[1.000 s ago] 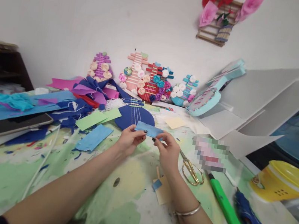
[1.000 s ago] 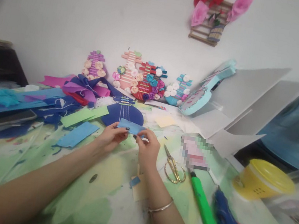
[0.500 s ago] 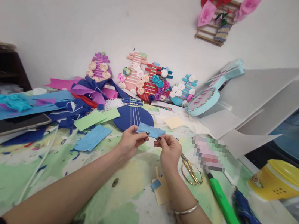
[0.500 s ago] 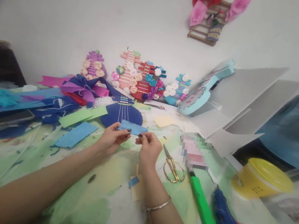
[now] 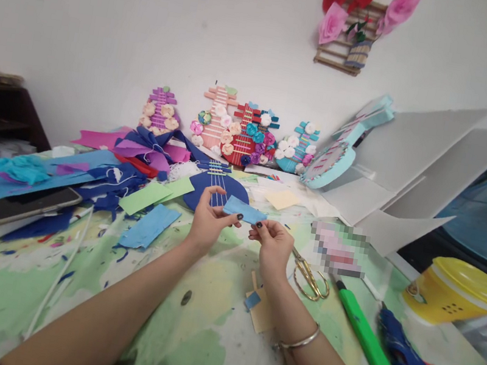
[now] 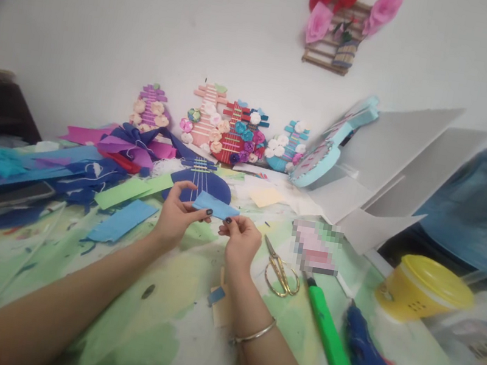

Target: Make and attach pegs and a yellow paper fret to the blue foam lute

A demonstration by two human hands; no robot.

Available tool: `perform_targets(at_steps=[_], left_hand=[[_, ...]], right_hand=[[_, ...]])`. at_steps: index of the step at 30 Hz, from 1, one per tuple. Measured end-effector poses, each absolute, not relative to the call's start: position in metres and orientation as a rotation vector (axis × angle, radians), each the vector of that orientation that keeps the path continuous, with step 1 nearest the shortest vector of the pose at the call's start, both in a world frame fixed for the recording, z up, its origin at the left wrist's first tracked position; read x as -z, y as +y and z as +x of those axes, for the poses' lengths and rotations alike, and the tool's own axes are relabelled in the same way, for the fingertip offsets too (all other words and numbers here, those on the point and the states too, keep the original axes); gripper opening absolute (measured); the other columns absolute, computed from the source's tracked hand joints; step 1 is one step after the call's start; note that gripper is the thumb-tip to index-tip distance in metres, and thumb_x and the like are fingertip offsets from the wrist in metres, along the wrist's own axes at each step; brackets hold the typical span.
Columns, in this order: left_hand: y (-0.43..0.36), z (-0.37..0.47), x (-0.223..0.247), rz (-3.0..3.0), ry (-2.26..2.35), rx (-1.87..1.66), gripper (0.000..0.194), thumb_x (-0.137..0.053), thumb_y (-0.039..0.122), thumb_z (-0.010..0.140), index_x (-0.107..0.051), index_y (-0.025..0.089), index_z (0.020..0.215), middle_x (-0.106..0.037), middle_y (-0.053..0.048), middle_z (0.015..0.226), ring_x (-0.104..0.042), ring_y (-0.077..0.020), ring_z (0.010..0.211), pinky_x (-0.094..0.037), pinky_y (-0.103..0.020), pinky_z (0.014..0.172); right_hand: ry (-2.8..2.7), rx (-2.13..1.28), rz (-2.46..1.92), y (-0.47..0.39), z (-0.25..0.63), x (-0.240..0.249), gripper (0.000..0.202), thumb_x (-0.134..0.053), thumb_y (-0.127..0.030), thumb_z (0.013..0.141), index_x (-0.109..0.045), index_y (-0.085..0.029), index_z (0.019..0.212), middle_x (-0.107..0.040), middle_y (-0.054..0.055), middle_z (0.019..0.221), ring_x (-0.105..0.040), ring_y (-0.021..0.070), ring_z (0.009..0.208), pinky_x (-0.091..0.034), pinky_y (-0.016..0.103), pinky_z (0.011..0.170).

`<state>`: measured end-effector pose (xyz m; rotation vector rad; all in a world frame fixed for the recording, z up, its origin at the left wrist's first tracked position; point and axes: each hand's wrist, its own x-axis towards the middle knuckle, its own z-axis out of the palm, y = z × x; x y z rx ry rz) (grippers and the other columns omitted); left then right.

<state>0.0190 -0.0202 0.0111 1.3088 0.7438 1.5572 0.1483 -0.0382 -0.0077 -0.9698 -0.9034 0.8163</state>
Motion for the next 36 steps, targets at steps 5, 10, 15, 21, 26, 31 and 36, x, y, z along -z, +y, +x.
perform_targets(at_steps=[5,10,15,21,26,31,36], left_hand=[[-0.023,0.018,-0.015,1.363,0.714,-1.521,0.037,-0.073,0.023,0.060,-0.049,0.020,0.087,-0.061,0.003,0.058,-0.062,-0.0138,0.052,-0.048,-0.023,0.055],[-0.022,0.016,-0.016,1.376,0.755,-1.525,0.023,-0.076,0.023,0.056,-0.056,0.015,0.064,-0.061,0.000,0.054,-0.062,-0.0149,0.054,-0.046,-0.023,0.054],[-0.017,0.013,-0.012,1.407,0.805,-1.519,0.019,-0.075,0.020,0.057,-0.059,0.014,0.064,-0.065,-0.003,0.056,-0.063,-0.0165,0.054,-0.047,-0.025,0.054],[-0.011,0.012,-0.003,1.417,0.865,-1.555,0.016,-0.073,0.018,0.059,-0.058,0.014,0.063,-0.067,-0.005,0.060,-0.064,-0.0169,0.058,-0.047,-0.025,0.055],[-0.008,0.015,0.002,1.370,0.848,-1.589,0.020,-0.074,0.023,0.059,-0.056,0.014,0.062,-0.066,-0.003,0.061,-0.063,-0.0152,0.061,-0.047,-0.024,0.060],[-0.009,0.016,0.001,1.350,0.826,-1.597,0.025,-0.073,0.026,0.062,-0.050,0.015,0.061,-0.060,0.000,0.054,-0.058,-0.0113,0.054,-0.044,-0.021,0.055],[-0.010,0.017,0.000,1.310,0.767,-1.612,0.030,-0.074,0.025,0.060,-0.045,0.016,0.061,-0.055,0.003,0.052,-0.057,-0.0100,0.051,-0.043,-0.021,0.053]], right_hand=[[-0.872,-0.846,-0.958,-0.038,0.147,0.008,0.013,-0.065,-0.025,0.062,-0.058,-0.015,0.061,-0.061,0.000,0.052,-0.058,0.0124,0.046,-0.052,0.026,0.048],[-0.871,-0.847,-0.953,-0.039,0.148,0.007,0.014,-0.065,-0.026,0.063,-0.058,-0.014,0.063,-0.061,0.001,0.053,-0.058,0.0127,0.047,-0.052,0.026,0.049],[-0.860,-0.855,-0.927,-0.039,0.149,0.006,0.012,-0.065,-0.024,0.064,-0.058,-0.014,0.063,-0.061,0.000,0.052,-0.058,0.0118,0.046,-0.051,0.025,0.048],[-0.877,-0.840,-0.883,-0.038,0.148,0.006,0.013,-0.065,-0.024,0.066,-0.057,-0.014,0.064,-0.061,-0.001,0.053,-0.062,0.0138,0.052,-0.054,0.028,0.056],[-0.906,-0.799,-0.873,-0.039,0.148,0.005,0.016,-0.067,-0.027,0.065,-0.056,-0.015,0.064,-0.062,-0.001,0.057,-0.063,0.0145,0.057,-0.056,0.031,0.063],[-0.958,-0.809,-0.899,-0.040,0.147,0.002,0.019,-0.070,-0.027,0.063,-0.055,-0.015,0.063,-0.060,-0.001,0.053,-0.062,0.0137,0.051,-0.054,0.027,0.054],[-1.008,-0.806,-0.909,-0.042,0.148,0.000,0.021,-0.068,-0.030,0.065,-0.053,-0.016,0.069,-0.058,-0.003,0.051,-0.060,0.0121,0.048,-0.052,0.025,0.050]])
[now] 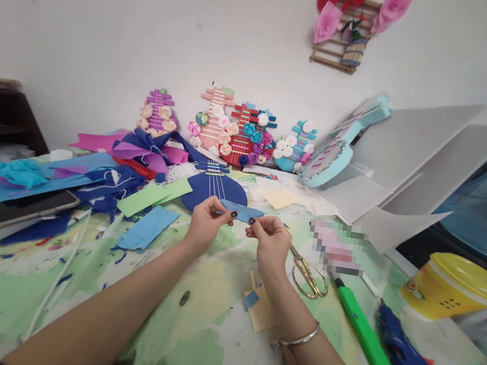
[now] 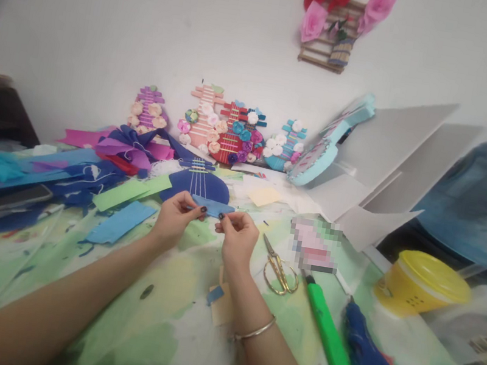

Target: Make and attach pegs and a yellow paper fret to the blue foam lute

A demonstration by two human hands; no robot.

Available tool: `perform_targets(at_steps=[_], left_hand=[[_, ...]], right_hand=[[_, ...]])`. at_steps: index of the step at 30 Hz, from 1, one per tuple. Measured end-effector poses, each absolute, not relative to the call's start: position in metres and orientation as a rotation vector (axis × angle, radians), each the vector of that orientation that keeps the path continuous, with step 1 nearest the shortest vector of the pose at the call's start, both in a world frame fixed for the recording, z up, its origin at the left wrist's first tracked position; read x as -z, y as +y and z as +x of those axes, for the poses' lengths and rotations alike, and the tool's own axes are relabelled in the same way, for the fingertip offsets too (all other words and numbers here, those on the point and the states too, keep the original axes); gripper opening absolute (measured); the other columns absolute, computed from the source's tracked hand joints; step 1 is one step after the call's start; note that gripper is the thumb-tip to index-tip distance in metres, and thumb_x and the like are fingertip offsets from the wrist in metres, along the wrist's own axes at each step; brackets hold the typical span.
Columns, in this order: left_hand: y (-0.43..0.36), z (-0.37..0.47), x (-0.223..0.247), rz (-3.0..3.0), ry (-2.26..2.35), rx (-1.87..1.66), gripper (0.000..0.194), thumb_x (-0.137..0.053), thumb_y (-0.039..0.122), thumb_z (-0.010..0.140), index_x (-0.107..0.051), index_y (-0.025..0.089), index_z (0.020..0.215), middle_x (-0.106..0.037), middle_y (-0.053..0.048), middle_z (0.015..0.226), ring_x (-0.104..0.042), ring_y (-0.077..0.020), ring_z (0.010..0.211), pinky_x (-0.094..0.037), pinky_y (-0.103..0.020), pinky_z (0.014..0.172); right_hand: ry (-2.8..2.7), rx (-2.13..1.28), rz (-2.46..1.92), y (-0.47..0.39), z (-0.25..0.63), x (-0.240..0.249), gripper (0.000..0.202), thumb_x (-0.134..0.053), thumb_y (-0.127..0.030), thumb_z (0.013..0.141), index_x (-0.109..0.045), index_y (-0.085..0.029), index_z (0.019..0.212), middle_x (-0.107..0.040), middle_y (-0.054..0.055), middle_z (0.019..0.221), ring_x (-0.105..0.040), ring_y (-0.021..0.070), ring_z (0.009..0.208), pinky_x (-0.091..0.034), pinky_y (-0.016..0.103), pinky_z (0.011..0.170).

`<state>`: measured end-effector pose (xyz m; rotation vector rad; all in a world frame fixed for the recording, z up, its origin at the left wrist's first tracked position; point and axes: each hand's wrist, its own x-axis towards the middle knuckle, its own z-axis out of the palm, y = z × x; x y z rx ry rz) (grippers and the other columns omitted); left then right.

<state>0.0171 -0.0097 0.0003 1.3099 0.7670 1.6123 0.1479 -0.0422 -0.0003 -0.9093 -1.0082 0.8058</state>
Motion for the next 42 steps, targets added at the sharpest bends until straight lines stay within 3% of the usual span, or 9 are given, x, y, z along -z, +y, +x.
perform_targets(at_steps=[5,9,16,31,35,38,42], left_hand=[[-0.011,0.019,-0.002,1.244,0.653,-1.592,0.038,-0.073,0.022,0.060,-0.038,0.020,0.076,-0.057,0.006,0.055,-0.054,-0.0092,0.047,-0.043,-0.021,0.052],[-0.010,0.018,-0.001,1.155,0.652,-1.567,0.047,-0.074,0.020,0.059,-0.039,0.021,0.089,-0.059,0.007,0.058,-0.055,-0.0087,0.049,-0.044,-0.021,0.054],[-0.006,0.011,0.002,1.172,0.658,-1.482,0.038,-0.077,0.021,0.055,-0.051,0.014,0.082,-0.060,0.003,0.060,-0.056,-0.0092,0.051,-0.045,-0.022,0.054],[-0.011,0.013,0.000,1.141,0.624,-1.276,0.026,-0.077,0.022,0.055,-0.056,0.012,0.067,-0.060,0.000,0.056,-0.055,-0.0084,0.050,-0.046,-0.022,0.054],[-0.012,0.011,-0.002,1.202,0.621,-1.263,0.038,-0.077,0.021,0.056,-0.053,0.014,0.085,-0.066,-0.002,0.062,-0.061,-0.0131,0.056,-0.048,-0.025,0.060],[-0.015,0.010,-0.006,1.285,0.591,-1.284,0.052,-0.075,0.019,0.059,-0.043,0.020,0.100,-0.069,-0.002,0.067,-0.065,-0.0171,0.064,-0.048,-0.028,0.064],[-0.015,0.008,-0.008,1.412,0.598,-1.323,0.035,-0.070,0.020,0.066,-0.045,0.019,0.090,-0.068,-0.002,0.067,-0.066,-0.0188,0.069,-0.047,-0.027,0.064]], right_hand=[[-0.981,-0.833,-0.834,-0.043,0.147,0.000,0.037,-0.068,-0.026,0.065,-0.042,-0.022,0.090,-0.054,-0.010,0.050,-0.057,0.0114,0.044,-0.048,0.021,0.044],[-0.976,-0.880,-0.859,-0.040,0.149,0.001,0.037,-0.069,-0.026,0.063,-0.047,-0.019,0.092,-0.053,-0.009,0.048,-0.055,0.0102,0.044,-0.047,0.021,0.045],[-1.205,-1.217,-0.875,-0.040,0.160,-0.001,0.024,-0.071,-0.032,0.059,-0.064,-0.010,0.067,-0.065,0.004,0.060,-0.055,0.0092,0.046,-0.047,0.021,0.045],[-1.177,-1.235,-0.904,-0.049,0.159,-0.006,0.008,-0.064,-0.017,0.061,-0.067,-0.010,0.064,-0.067,0.006,0.057,-0.060,0.0128,0.044,-0.051,0.022,0.044],[-1.116,-1.227,-0.894,-0.047,0.161,-0.006,0.007,-0.063,-0.015,0.060,-0.067,-0.010,0.060,-0.066,0.005,0.054,-0.058,0.0115,0.041,-0.049,0.020,0.041],[-1.042,-1.243,-0.882,-0.046,0.162,-0.008,0.006,-0.064,-0.015,0.058,-0.067,-0.009,0.058,-0.066,0.006,0.054,-0.056,0.0100,0.040,-0.047,0.019,0.040],[-0.961,-1.290,-0.879,-0.045,0.164,-0.010,0.006,-0.065,-0.015,0.057,-0.066,-0.009,0.056,-0.066,0.007,0.053,-0.055,0.0088,0.040,-0.044,0.016,0.038]])
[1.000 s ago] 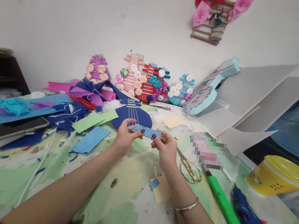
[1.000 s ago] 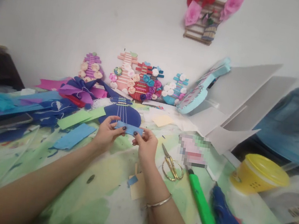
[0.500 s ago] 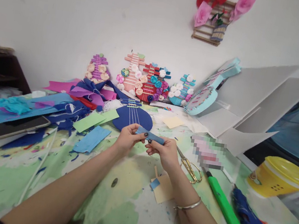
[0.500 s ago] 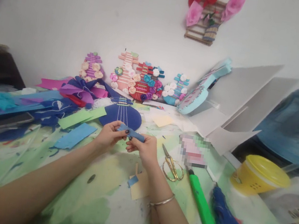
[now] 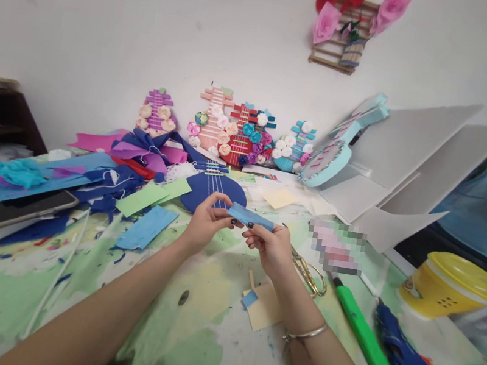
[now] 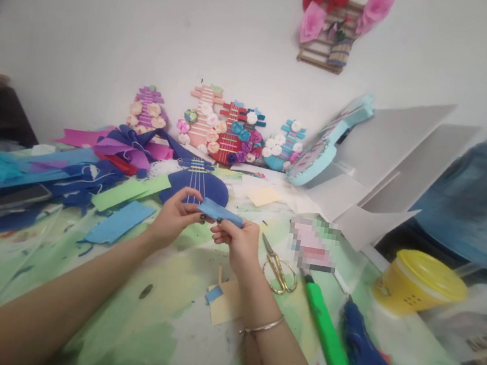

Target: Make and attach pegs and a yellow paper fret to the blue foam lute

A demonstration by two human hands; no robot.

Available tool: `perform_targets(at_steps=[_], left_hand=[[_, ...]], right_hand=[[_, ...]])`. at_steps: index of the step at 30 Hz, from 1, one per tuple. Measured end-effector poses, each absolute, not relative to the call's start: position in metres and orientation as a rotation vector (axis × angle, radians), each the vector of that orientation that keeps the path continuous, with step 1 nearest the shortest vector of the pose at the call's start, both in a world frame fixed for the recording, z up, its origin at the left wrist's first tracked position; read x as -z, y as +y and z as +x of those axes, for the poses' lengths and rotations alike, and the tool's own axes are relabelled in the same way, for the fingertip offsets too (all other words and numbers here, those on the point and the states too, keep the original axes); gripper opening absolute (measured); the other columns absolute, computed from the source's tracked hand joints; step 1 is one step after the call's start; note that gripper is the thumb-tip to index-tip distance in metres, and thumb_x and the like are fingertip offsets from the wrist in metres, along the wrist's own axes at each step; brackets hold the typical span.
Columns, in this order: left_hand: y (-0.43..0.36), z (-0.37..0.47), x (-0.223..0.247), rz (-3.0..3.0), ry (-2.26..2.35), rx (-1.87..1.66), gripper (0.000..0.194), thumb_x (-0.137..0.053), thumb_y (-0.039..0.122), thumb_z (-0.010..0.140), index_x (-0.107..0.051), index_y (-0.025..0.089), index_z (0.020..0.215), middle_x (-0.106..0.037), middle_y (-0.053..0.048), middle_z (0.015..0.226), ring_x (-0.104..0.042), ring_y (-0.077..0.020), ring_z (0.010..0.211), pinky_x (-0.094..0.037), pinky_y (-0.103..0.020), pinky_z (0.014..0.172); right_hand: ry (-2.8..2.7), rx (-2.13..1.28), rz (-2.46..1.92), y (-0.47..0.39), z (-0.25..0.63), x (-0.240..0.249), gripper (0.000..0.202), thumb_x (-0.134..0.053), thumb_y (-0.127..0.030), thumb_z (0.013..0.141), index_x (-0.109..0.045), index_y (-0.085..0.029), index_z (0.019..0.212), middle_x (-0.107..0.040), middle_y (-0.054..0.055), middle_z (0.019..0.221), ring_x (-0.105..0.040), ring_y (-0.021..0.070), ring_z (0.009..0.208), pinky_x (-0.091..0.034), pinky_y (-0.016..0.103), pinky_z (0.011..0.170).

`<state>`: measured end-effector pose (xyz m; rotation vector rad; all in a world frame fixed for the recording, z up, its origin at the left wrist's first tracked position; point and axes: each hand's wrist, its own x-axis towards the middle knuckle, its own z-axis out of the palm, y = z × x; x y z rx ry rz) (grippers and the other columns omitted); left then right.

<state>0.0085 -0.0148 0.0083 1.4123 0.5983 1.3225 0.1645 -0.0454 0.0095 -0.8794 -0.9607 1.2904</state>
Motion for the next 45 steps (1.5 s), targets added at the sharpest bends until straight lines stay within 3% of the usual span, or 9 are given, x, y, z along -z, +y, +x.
perform_targets(at_steps=[4,16,28,40,45], left_hand=[[-0.010,0.005,-0.007,1.487,0.641,-1.337,0.019,-0.068,0.021,0.068,-0.053,0.015,0.078,-0.068,-0.004,0.067,-0.066,-0.0191,0.070,-0.046,-0.026,0.064],[-0.007,0.002,-0.002,1.407,0.660,-1.479,0.017,-0.071,0.013,0.059,-0.055,0.014,0.061,-0.065,-0.002,0.054,-0.064,-0.0174,0.055,-0.044,-0.024,0.052],[-0.010,0.001,-0.008,1.507,0.596,-1.311,0.024,-0.073,0.020,0.062,-0.057,0.016,0.079,-0.066,-0.002,0.073,-0.063,-0.0138,0.070,-0.049,-0.024,0.066],[-0.012,0.006,-0.004,1.562,0.707,-1.444,0.009,-0.068,0.018,0.066,-0.060,0.014,0.068,-0.062,-0.001,0.063,-0.059,-0.0118,0.061,-0.046,-0.024,0.061],[-0.012,0.010,0.000,1.490,0.674,-1.490,0.012,-0.067,0.018,0.067,-0.056,0.015,0.066,-0.060,0.000,0.063,-0.057,-0.0109,0.061,-0.044,-0.023,0.061]], right_hand=[[-0.950,-1.343,-0.863,-0.045,0.166,-0.009,0.006,-0.065,-0.014,0.057,-0.067,-0.008,0.057,-0.066,0.007,0.054,-0.055,0.0079,0.040,-0.043,0.014,0.038],[-0.935,-1.447,-0.838,-0.045,0.164,-0.007,0.005,-0.066,-0.013,0.059,-0.066,-0.008,0.057,-0.066,0.006,0.054,-0.054,0.0060,0.040,-0.043,0.013,0.038],[-0.901,-1.404,-0.834,-0.045,0.165,-0.006,0.006,-0.066,-0.014,0.059,-0.066,-0.008,0.058,-0.066,0.006,0.053,-0.053,0.0063,0.039,-0.042,0.013,0.037],[-0.885,-1.439,-0.880,-0.048,0.157,-0.009,0.011,-0.068,-0.018,0.058,-0.067,-0.008,0.059,-0.063,0.004,0.048,-0.051,0.0058,0.036,-0.040,0.013,0.034],[-0.975,-1.369,-0.883,-0.047,0.156,-0.006,0.016,-0.070,-0.025,0.059,-0.067,-0.009,0.060,-0.063,0.005,0.049,-0.054,0.0089,0.037,-0.043,0.017,0.035]])
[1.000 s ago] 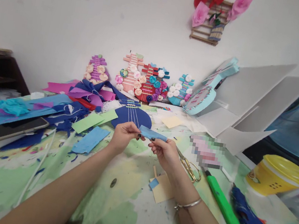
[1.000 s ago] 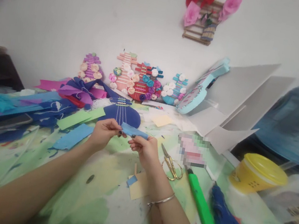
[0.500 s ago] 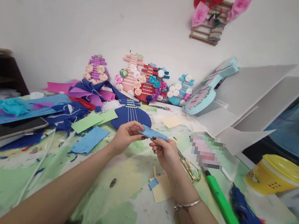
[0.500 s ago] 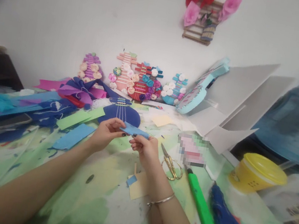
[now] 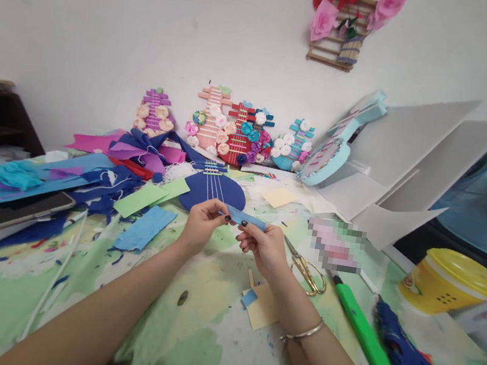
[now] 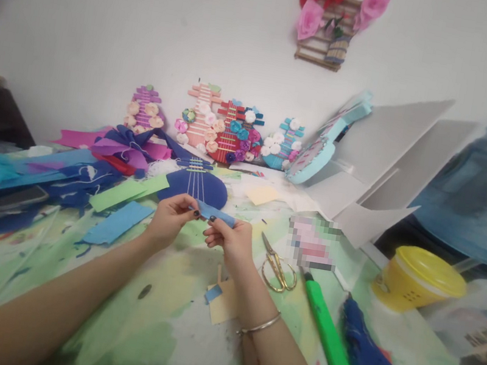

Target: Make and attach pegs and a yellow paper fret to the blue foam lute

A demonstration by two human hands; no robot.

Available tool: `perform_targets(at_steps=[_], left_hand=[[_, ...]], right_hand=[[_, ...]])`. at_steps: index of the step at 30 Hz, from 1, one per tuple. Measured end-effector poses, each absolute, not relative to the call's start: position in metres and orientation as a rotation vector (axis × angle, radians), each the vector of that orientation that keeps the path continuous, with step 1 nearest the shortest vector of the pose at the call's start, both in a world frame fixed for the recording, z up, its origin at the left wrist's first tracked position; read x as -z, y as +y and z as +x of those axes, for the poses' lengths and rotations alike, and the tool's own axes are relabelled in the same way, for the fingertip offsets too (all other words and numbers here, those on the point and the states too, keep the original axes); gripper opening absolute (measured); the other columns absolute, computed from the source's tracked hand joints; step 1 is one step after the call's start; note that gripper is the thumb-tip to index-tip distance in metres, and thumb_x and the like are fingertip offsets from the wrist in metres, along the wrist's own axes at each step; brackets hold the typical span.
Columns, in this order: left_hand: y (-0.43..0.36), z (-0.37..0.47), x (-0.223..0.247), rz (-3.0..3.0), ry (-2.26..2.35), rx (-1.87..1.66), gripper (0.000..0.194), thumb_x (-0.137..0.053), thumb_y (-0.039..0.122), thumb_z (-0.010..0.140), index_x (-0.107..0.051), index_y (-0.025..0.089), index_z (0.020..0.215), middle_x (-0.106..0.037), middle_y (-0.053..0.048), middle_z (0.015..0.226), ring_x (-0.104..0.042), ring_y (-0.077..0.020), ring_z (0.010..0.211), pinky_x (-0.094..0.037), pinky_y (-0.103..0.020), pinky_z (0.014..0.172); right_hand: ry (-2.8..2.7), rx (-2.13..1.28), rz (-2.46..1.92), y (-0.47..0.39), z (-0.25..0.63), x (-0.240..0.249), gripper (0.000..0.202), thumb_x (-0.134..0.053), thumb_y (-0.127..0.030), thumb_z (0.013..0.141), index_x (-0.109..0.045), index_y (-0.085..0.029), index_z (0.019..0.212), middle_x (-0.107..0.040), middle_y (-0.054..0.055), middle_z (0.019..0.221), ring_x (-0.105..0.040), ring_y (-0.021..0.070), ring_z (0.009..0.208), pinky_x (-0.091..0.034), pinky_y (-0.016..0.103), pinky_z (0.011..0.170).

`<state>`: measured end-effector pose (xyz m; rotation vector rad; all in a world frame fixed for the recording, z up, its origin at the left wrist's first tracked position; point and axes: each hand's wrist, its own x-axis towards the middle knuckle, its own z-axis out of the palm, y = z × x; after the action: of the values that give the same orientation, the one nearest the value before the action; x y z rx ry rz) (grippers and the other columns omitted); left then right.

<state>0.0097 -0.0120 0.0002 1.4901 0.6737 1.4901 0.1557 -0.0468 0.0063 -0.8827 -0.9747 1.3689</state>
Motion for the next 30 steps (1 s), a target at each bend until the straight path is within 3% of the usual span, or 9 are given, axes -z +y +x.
perform_targets(at_steps=[6,13,23,30], left_hand=[[-0.012,0.013,0.001,1.385,0.597,-1.495,0.023,-0.068,0.023,0.067,-0.047,0.017,0.067,-0.058,0.002,0.063,-0.054,-0.0095,0.059,-0.043,-0.022,0.059],[-0.013,0.013,-0.003,1.355,0.608,-1.512,0.030,-0.067,0.017,0.066,-0.039,0.020,0.077,-0.053,0.006,0.058,-0.052,-0.0086,0.054,-0.040,-0.021,0.055],[-0.019,0.012,-0.009,1.425,0.690,-1.403,0.033,-0.063,0.014,0.065,-0.034,0.021,0.080,-0.053,0.006,0.059,-0.054,-0.0099,0.053,-0.042,-0.022,0.054],[-0.021,0.012,-0.011,1.495,0.694,-1.316,0.030,-0.061,0.014,0.065,-0.035,0.021,0.078,-0.051,0.006,0.060,-0.053,-0.0094,0.053,-0.041,-0.021,0.051]], right_hand=[[-1.076,-1.332,-0.906,-0.046,0.155,-0.004,0.026,-0.071,-0.035,0.059,-0.066,-0.010,0.062,-0.064,0.006,0.048,-0.055,0.0117,0.036,-0.045,0.019,0.034],[-1.165,-1.343,-0.933,-0.048,0.152,-0.003,0.032,-0.070,-0.041,0.061,-0.065,-0.010,0.064,-0.063,0.005,0.049,-0.055,0.0113,0.035,-0.044,0.019,0.034],[-1.209,-1.437,-0.937,-0.047,0.153,-0.003,0.024,-0.070,-0.032,0.061,-0.067,-0.010,0.071,-0.067,0.005,0.059,-0.057,0.0090,0.045,-0.046,0.019,0.045],[-1.226,-1.491,-0.926,-0.047,0.154,0.000,0.028,-0.072,-0.037,0.060,-0.067,-0.010,0.067,-0.067,0.006,0.057,-0.058,0.0094,0.044,-0.046,0.018,0.044]])
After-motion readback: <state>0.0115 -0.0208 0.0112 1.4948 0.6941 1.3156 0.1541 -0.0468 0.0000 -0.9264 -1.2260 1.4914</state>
